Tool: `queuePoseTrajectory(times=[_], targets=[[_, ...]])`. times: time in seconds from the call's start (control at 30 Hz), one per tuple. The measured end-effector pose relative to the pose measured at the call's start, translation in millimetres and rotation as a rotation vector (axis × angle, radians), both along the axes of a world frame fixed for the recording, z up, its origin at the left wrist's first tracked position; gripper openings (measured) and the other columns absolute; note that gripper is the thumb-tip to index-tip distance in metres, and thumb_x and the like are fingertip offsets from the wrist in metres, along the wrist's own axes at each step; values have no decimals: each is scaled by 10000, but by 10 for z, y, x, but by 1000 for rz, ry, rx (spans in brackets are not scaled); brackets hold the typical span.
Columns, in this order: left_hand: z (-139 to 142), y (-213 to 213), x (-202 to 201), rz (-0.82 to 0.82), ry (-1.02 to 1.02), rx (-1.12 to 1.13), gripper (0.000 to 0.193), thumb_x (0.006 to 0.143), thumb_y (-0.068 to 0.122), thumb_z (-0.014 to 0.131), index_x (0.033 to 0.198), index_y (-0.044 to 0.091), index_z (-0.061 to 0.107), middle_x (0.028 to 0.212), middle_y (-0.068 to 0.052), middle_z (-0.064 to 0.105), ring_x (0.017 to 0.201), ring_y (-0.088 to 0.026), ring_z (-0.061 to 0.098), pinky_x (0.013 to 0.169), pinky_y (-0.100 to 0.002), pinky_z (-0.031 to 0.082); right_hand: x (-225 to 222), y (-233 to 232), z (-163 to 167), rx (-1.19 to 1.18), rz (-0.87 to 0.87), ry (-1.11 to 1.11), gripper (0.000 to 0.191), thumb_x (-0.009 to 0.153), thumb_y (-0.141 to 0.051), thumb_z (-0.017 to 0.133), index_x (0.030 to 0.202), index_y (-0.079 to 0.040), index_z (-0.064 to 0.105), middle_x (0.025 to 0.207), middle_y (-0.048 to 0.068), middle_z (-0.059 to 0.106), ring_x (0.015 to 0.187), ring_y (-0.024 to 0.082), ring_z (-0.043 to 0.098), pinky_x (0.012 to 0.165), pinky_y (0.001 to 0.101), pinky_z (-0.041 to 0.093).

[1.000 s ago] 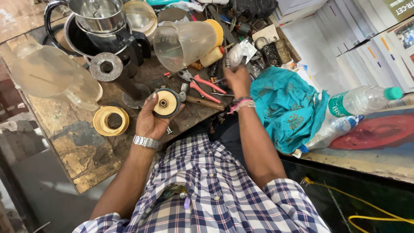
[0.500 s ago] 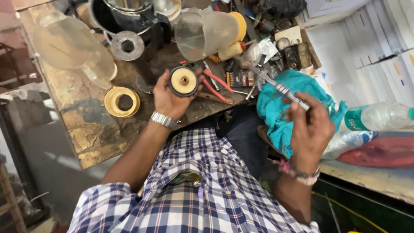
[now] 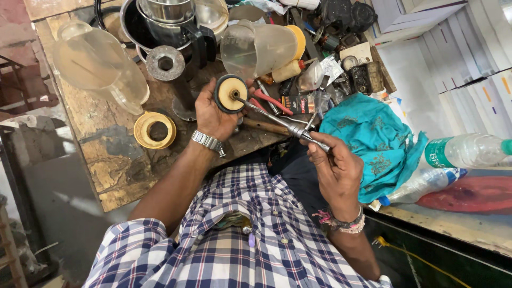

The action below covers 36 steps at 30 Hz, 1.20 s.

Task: The person assembles a blender by inserting a blade assembly into a plastic jar, securing it with a yellow base, and tapping the base with a hammer to seat it. The person handles the blade assembly, jar, base, and hammer on a cluttered workbench.

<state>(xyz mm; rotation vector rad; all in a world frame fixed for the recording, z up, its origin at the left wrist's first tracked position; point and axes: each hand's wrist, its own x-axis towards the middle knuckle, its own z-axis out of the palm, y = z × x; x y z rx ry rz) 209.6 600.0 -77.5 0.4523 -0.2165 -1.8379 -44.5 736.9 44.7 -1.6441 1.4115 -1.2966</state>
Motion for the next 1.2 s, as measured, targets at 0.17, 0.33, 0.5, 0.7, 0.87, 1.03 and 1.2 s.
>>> queuePoseTrajectory(times=[0.17,0.33,0.5,0.7,0.87,1.03,1.2], targets=[[27,14,53,-30,-83,-79,501,1050,402,455,1281,-16,606,1326,-283,659,1221,-373,658,970,-474,573,-66,-10,15,80,-2,-111,221,1036,-57,655,1236,38,657,1036,88,769,778,53,622,679,188,517],[65,28,40,-56,5,10,513,1021,417,550,1293,-14,603,1338,-282,651,1218,-351,665,930,-439,575,-41,-25,169,101,1,-118,218,1030,-58,655,1234,18,667,1037,100,766,789,50,632,668,180,516],[13,0,52,-84,37,83,621,974,501,594,1303,-25,603,1301,-267,669,1172,-374,682,853,-400,570,-63,-63,393,-178,153,495,263,902,2,737,1159,-52,728,985,81,727,890,215,645,820,350,475],[-16,9,1,-144,-15,77,589,982,446,695,1327,-23,605,1279,-227,683,1128,-344,679,835,-371,568,-97,-107,436,-448,241,948,372,764,-3,716,1087,-182,753,1211,2,723,1166,243,623,1109,524,360],[50,168,-324,-131,-83,4,516,948,285,708,1347,7,534,1231,-200,689,1112,-302,689,924,-451,617,247,-210,105,-209,265,700,377,841,-51,632,1192,-172,694,1204,32,737,1075,223,709,989,470,500],[40,255,-512,-14,-266,-184,658,867,157,701,1417,103,344,1253,-216,658,1109,-301,686,885,-496,612,346,-269,-442,547,315,-587,361,1006,-115,522,1365,-140,543,1089,118,747,890,238,768,706,351,604],[-20,185,-433,106,-152,-155,666,908,128,728,1455,20,363,1294,-294,655,1154,-353,685,966,-448,585,222,-184,-730,651,251,-863,352,1018,-115,488,1369,-108,509,974,177,742,832,275,747,602,331,592]])
